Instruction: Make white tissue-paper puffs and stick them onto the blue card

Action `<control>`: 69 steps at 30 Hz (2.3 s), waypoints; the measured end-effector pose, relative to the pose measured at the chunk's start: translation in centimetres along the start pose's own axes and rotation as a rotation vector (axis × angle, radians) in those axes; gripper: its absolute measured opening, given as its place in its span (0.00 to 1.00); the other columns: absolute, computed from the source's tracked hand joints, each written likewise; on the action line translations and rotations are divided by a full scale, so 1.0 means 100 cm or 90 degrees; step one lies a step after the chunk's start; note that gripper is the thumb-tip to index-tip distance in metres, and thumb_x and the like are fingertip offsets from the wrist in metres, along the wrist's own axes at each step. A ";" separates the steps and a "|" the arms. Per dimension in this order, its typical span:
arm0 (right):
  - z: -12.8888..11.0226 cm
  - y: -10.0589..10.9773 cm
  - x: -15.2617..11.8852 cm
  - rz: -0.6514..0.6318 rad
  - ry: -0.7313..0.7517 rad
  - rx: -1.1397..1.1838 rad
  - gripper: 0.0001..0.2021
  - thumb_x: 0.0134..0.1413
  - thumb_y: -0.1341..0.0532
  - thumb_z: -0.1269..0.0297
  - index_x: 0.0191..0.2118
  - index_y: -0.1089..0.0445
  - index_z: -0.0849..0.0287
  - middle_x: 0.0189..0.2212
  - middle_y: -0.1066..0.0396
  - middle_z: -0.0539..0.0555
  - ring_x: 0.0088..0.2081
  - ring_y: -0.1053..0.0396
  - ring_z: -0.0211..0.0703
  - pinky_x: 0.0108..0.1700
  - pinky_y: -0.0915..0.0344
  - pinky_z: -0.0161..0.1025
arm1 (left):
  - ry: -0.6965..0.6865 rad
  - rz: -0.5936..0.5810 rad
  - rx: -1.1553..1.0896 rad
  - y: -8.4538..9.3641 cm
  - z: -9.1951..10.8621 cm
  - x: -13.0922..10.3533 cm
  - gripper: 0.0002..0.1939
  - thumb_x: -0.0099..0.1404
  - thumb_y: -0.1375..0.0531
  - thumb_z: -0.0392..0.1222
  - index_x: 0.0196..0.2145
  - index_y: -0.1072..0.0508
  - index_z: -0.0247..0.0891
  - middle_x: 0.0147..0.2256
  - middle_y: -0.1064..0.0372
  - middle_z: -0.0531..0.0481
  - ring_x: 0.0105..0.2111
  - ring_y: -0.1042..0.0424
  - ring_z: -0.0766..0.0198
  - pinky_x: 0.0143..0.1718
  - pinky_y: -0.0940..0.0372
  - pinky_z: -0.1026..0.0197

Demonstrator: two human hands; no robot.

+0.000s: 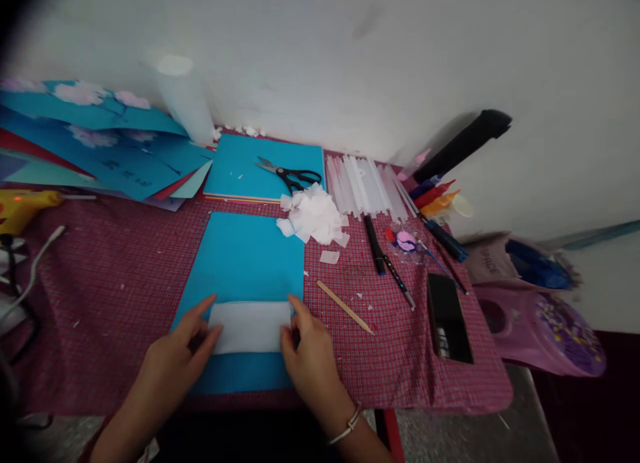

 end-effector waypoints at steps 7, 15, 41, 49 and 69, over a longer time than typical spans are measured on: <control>-0.005 -0.001 0.003 0.014 0.005 -0.073 0.23 0.53 0.44 0.71 0.56 0.39 0.57 0.29 0.29 0.52 0.31 0.31 0.45 0.35 0.35 0.40 | 0.073 -0.062 0.021 -0.005 -0.002 0.001 0.22 0.65 0.49 0.45 0.56 0.37 0.38 0.27 0.26 0.52 0.24 0.26 0.61 0.25 0.36 0.63; -0.009 -0.002 0.006 -0.011 0.018 -0.150 0.22 0.53 0.45 0.70 0.55 0.37 0.60 0.29 0.29 0.54 0.31 0.31 0.46 0.35 0.35 0.42 | 0.123 -0.120 0.037 -0.008 -0.002 0.004 0.23 0.65 0.50 0.44 0.57 0.38 0.38 0.31 0.25 0.48 0.26 0.26 0.59 0.27 0.38 0.61; -0.056 0.032 0.037 -0.122 0.231 -0.280 0.19 0.53 0.39 0.66 0.52 0.36 0.56 0.47 0.35 0.57 0.49 0.38 0.48 0.51 0.43 0.45 | -0.098 -0.308 0.264 0.009 0.027 0.051 0.11 0.64 0.54 0.38 0.32 0.33 0.38 0.34 0.30 0.46 0.33 0.29 0.58 0.29 0.43 0.61; -0.072 0.000 0.056 -0.179 0.293 -0.290 0.17 0.51 0.38 0.65 0.48 0.34 0.58 0.43 0.35 0.57 0.47 0.40 0.49 0.47 0.42 0.44 | -0.130 -0.185 0.234 -0.002 0.022 0.044 0.08 0.61 0.51 0.33 0.29 0.33 0.37 0.34 0.34 0.46 0.37 0.33 0.59 0.37 0.39 0.60; -0.055 0.007 0.057 -0.223 0.016 0.438 0.11 0.46 0.38 0.59 0.33 0.37 0.60 0.24 0.38 0.45 0.23 0.43 0.32 0.23 0.46 0.30 | 0.270 -0.268 -1.062 -0.012 0.057 0.025 0.29 0.51 0.34 0.41 0.51 0.33 0.35 0.48 0.30 0.38 0.49 0.32 0.49 0.48 0.36 0.53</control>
Point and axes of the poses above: each hand's wrist, its own x-axis towards the middle knuckle, its own y-axis out of the back of the hand, z = x × y, the point moved 4 cm from there along x, towards the middle knuckle
